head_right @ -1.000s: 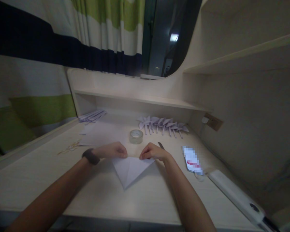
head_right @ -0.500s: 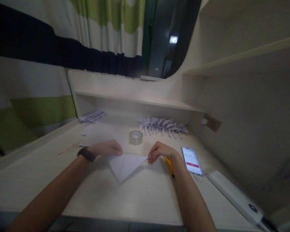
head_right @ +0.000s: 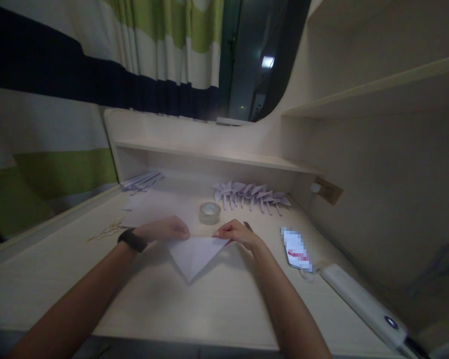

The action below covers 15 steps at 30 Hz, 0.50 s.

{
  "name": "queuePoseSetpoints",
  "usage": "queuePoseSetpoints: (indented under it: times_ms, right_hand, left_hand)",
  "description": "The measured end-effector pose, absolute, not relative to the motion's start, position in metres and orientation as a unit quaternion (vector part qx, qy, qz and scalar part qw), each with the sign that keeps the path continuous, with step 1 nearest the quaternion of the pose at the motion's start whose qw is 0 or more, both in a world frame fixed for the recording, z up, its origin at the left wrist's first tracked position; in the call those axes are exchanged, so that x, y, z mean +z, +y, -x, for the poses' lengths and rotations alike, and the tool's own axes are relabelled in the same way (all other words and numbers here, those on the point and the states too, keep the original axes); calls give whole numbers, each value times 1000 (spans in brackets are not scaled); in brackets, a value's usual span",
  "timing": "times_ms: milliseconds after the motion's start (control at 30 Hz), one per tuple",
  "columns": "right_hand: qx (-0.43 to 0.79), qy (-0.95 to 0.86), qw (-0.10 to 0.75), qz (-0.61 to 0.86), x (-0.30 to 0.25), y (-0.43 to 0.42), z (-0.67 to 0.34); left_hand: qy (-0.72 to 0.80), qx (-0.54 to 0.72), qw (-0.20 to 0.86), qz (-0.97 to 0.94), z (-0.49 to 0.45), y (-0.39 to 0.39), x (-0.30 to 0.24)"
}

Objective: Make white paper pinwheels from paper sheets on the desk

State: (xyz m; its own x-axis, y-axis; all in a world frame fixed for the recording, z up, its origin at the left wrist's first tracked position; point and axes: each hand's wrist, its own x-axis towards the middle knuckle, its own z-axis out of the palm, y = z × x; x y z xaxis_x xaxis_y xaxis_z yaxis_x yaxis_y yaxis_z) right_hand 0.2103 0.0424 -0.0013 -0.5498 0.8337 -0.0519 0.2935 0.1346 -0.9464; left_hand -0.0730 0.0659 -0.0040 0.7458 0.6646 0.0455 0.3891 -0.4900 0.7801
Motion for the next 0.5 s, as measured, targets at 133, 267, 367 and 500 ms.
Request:
queuePoseSetpoints:
  times_ms: [133,267,367,500]
  right_hand:
    - [498,-724,235,415,-9,43,-203]
    - [522,-701,244,421,-3,44,-218]
    - [535,-690,237,426,2,46,-233]
    - [544,-679,232,436,3,51,-249]
  left_hand:
    - [302,172,393,-851,70,68,-8]
    - [316,189,400,-840,75,70,-9]
    - [334,186,451,-806,82,69,-6]
    - [352,177,467,-791,93,67,4]
